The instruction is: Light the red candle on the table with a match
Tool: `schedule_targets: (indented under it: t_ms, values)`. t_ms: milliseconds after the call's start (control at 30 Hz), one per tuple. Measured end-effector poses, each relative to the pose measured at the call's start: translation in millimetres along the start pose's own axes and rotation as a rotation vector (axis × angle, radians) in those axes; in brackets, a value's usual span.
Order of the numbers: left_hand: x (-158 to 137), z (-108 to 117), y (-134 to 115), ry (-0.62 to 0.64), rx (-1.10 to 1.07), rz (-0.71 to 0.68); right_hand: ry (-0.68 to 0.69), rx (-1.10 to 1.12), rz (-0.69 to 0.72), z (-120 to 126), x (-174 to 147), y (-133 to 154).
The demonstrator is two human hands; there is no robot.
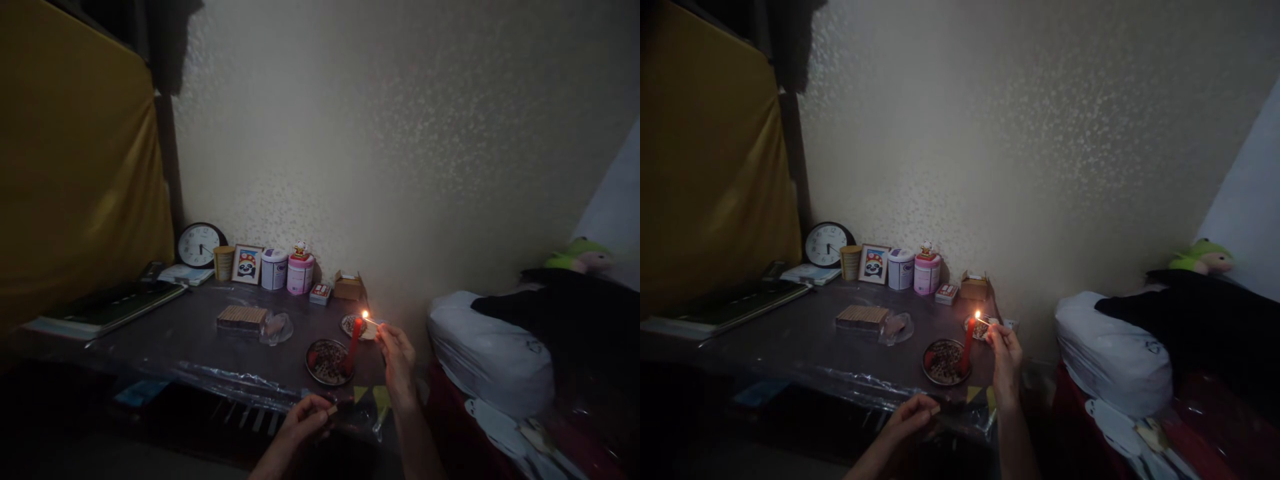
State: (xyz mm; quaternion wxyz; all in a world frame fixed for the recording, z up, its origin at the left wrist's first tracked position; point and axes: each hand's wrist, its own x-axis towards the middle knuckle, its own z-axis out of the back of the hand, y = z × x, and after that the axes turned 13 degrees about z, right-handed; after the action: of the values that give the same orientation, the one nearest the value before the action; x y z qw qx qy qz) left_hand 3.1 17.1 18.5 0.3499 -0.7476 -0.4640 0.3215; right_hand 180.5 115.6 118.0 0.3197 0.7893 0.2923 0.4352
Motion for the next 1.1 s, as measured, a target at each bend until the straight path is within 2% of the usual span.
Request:
schedule_targets:
  t_ms: [233,567,800,1100]
  values:
    - [4,4,5,0.021,-0.049,0.013,0.019,-0.046,0.021,0,3,-6]
    - [1,-1,1,0.062,-0.068,-0.005,0.016,-0.040,0.035,-3,4,-8]
    - [0,-3,-1,-0.005,-0.030,0.012,0.018,-0.046,0.039,-3,4,-11]
    - [-1,-1,0,-0.005,-0.016,0.010,0.033,-0.058,0.048,-3,4,-10]
